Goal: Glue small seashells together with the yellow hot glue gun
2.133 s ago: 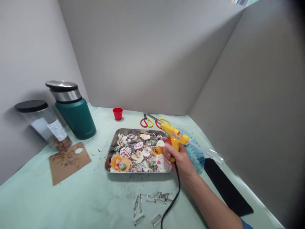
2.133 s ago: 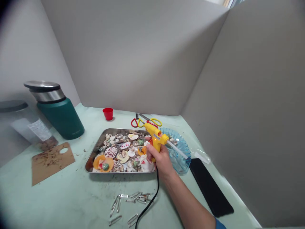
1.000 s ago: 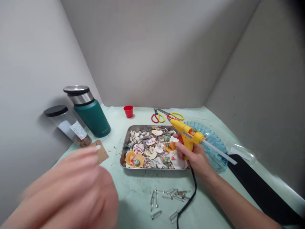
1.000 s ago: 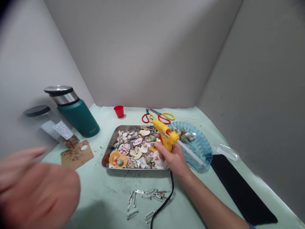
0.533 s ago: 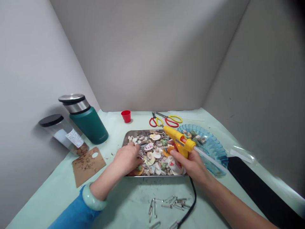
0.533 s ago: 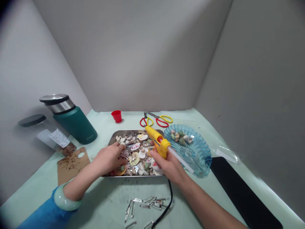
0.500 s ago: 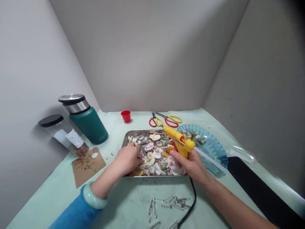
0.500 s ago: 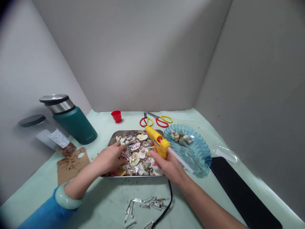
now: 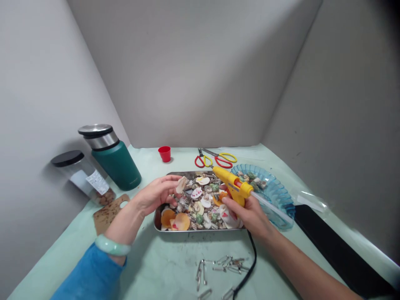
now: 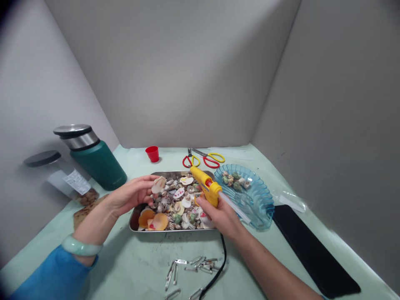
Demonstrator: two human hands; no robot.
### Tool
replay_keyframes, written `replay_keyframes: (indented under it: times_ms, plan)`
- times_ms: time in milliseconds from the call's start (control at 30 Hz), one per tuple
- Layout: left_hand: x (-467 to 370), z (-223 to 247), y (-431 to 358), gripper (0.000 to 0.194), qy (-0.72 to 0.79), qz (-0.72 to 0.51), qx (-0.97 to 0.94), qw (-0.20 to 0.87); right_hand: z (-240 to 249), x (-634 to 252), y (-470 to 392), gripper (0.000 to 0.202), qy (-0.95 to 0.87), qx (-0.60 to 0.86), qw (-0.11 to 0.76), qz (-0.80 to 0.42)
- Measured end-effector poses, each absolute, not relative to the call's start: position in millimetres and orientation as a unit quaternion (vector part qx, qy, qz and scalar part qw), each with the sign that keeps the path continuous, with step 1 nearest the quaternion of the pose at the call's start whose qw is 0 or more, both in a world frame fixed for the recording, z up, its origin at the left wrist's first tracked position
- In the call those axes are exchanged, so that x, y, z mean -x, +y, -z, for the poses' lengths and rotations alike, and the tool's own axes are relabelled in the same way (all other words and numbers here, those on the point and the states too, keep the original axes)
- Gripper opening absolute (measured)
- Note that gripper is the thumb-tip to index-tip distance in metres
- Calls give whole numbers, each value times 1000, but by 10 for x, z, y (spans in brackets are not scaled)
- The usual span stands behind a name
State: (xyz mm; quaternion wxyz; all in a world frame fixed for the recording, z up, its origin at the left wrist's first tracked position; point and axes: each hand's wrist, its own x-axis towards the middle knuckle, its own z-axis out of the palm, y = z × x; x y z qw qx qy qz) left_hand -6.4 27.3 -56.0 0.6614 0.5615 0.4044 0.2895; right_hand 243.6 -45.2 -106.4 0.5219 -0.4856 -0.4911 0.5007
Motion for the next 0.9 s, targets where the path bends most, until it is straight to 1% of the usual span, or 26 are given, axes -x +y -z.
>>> replay_keyframes:
  times_ms: [33, 100, 167, 300, 333, 367, 467, 500, 533, 700, 900]
  plan:
    - [64, 577, 277, 31, 396, -296, -530, 689, 1074, -2439, -447, 41, -489, 487, 520, -503]
    - [44, 625, 275, 27, 401, -296, -499, 709, 1095, -2444, -435, 43, -489, 489, 521, -500]
    - [0, 669, 257, 25, 422, -293, -499, 698, 1105, -2445, -429, 43, -493, 489, 524, -494]
    - [-103, 693, 206, 30, 430, -256, -565, 656, 1077, -2434, -444, 41, -496, 492, 521, -491]
    - [-120, 690, 198, 31, 436, -241, -610, 616, 1068, -2432, -449, 41, -496, 492, 520, -490]
    - [-130, 688, 194, 30, 447, -220, -674, 545, 1062, -2431, -454, 41, -498, 492, 519, -490]
    - [-129, 717, 194, 26, 470, -142, -832, 258, 1070, -2437, -462, 41, -500, 492, 516, -493]
    - [-126, 742, 193, 24, 465, -118, -856, 192, 1080, -2441, -462, 41, -500, 492, 514, -494]
    - [-126, 774, 189, 23, 460, -101, -869, 154, 1089, -2445, -461, 40, -500, 493, 512, -494]
    - [-180, 928, 149, 26, 449, -76, -886, 91, 1090, -2446, -454, 38, -504, 495, 515, -485]
    - [-211, 896, 112, 23, 416, -48, -907, 50, 1047, -2427, -464, 36, -507, 489, 520, -483]
